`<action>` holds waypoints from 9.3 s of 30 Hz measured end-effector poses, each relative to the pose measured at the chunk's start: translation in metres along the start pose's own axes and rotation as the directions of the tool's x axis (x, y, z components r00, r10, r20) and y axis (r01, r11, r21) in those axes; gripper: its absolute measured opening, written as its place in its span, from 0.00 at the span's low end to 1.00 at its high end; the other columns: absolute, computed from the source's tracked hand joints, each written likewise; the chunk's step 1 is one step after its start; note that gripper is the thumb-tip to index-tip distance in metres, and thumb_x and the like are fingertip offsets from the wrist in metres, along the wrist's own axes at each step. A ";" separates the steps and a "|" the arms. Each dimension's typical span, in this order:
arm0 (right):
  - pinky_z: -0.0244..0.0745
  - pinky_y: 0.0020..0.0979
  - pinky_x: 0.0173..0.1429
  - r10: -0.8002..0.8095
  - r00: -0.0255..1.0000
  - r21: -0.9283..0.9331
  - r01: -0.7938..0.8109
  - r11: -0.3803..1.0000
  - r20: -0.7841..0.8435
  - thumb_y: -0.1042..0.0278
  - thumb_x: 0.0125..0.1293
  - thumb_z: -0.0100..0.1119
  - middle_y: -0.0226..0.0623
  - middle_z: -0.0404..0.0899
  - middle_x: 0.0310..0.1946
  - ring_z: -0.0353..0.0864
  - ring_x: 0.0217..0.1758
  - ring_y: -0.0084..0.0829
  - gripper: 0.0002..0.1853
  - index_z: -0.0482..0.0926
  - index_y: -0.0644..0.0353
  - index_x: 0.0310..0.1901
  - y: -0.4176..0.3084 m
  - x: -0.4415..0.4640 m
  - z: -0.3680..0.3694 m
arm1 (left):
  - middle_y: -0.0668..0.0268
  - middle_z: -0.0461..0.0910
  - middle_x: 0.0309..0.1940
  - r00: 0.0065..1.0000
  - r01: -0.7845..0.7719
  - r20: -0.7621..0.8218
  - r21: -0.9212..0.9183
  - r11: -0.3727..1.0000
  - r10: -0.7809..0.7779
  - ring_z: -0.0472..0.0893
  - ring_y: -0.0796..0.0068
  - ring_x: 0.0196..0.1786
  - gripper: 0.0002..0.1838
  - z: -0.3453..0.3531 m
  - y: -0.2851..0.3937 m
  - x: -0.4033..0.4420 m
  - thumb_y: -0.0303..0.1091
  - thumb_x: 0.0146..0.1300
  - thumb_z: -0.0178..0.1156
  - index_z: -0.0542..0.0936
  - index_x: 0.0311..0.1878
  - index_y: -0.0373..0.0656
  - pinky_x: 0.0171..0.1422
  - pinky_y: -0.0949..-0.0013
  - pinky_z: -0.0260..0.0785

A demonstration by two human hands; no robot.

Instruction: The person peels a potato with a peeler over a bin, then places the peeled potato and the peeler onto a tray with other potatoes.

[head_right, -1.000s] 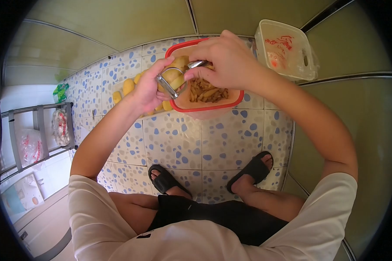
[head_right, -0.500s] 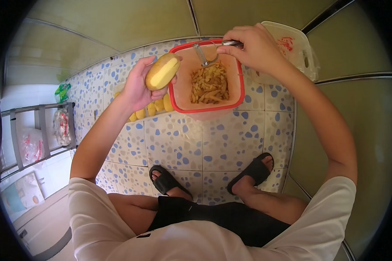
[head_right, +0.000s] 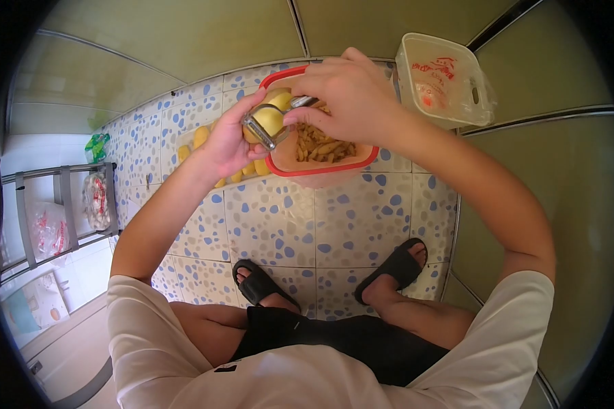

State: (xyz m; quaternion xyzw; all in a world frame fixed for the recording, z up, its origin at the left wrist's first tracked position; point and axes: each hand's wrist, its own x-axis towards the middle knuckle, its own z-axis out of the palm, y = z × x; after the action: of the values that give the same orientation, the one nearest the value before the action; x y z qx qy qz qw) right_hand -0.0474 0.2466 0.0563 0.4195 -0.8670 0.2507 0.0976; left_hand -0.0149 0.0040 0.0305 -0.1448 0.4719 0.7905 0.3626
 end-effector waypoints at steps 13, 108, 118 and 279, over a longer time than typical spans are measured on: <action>0.66 0.35 0.54 0.235 0.968 -0.016 -0.234 0.972 0.084 0.49 0.66 0.73 0.29 0.85 0.34 0.82 0.39 0.33 0.16 0.89 0.53 0.42 0.069 -0.021 -0.009 | 0.57 0.83 0.40 0.987 0.012 0.159 0.070 0.997 -0.023 0.64 0.83 0.19 0.26 -0.020 0.002 -0.011 0.56 0.82 0.45 0.78 0.61 0.43 0.21 0.79 0.54; 0.74 0.40 0.49 0.069 0.996 -0.184 -0.059 0.981 0.049 0.59 0.70 0.68 0.35 0.82 0.37 0.82 0.43 0.43 0.12 0.84 0.56 0.48 0.098 -0.030 -0.007 | 0.61 0.77 0.29 0.991 0.123 0.066 -0.035 0.992 -0.120 0.58 0.86 0.15 0.21 -0.044 -0.001 -0.003 0.55 0.81 0.47 0.76 0.52 0.46 0.17 0.81 0.49; 0.74 0.39 0.53 -0.064 0.994 -0.021 0.067 0.998 0.092 0.55 0.71 0.66 0.31 0.82 0.38 0.83 0.46 0.38 0.11 0.85 0.51 0.47 0.037 -0.007 -0.002 | 0.61 0.76 0.28 0.990 0.125 0.070 -0.029 0.992 -0.123 0.60 0.86 0.15 0.21 -0.035 -0.001 0.009 0.53 0.83 0.43 0.76 0.52 0.45 0.17 0.81 0.49; 0.78 0.43 0.46 -0.109 0.988 -0.069 0.117 0.991 0.110 0.52 0.67 0.69 0.31 0.86 0.39 0.87 0.43 0.41 0.12 0.85 0.51 0.41 0.011 -0.003 0.012 | 0.64 0.80 0.34 0.985 0.167 0.030 0.050 0.985 -0.169 0.56 0.83 0.19 0.26 -0.026 -0.013 0.015 0.62 0.79 0.44 0.79 0.55 0.50 0.23 0.77 0.46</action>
State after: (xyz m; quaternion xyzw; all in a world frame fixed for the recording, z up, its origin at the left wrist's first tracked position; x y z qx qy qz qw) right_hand -0.0537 0.2480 0.0414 0.4768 -0.8546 0.1890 0.0811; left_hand -0.0193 -0.0075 0.0001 -0.1620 0.4704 0.7480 0.4392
